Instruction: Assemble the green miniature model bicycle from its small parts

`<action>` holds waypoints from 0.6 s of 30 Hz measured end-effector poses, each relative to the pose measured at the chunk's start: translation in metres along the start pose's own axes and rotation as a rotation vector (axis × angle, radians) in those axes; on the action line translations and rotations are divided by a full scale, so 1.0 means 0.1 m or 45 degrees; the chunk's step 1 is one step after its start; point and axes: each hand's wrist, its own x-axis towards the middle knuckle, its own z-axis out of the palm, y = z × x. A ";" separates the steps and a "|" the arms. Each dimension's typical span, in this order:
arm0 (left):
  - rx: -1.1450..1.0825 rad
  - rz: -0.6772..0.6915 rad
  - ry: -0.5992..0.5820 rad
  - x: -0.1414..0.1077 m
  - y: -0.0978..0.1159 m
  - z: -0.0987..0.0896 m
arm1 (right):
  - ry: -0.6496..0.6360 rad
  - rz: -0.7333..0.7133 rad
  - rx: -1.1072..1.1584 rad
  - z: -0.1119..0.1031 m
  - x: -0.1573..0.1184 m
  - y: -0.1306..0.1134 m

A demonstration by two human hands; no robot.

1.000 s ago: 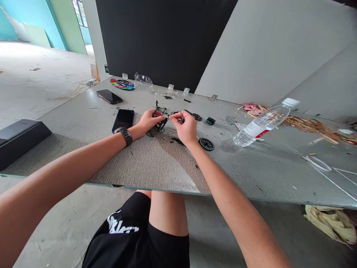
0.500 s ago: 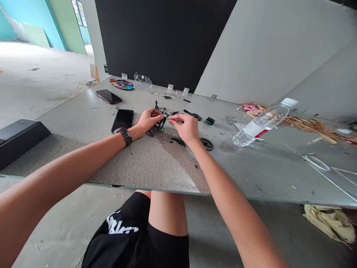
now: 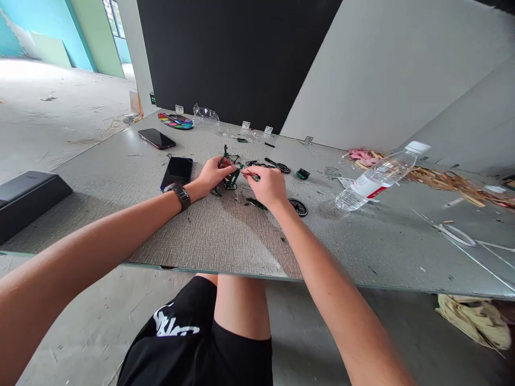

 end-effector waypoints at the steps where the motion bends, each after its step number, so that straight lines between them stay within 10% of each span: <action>1: 0.003 -0.001 0.001 0.00 0.00 0.00 | -0.004 -0.003 -0.015 0.00 0.00 0.00; 18: -0.044 0.036 -0.100 -0.01 0.00 -0.01 | 0.001 0.018 -0.026 -0.02 0.01 0.03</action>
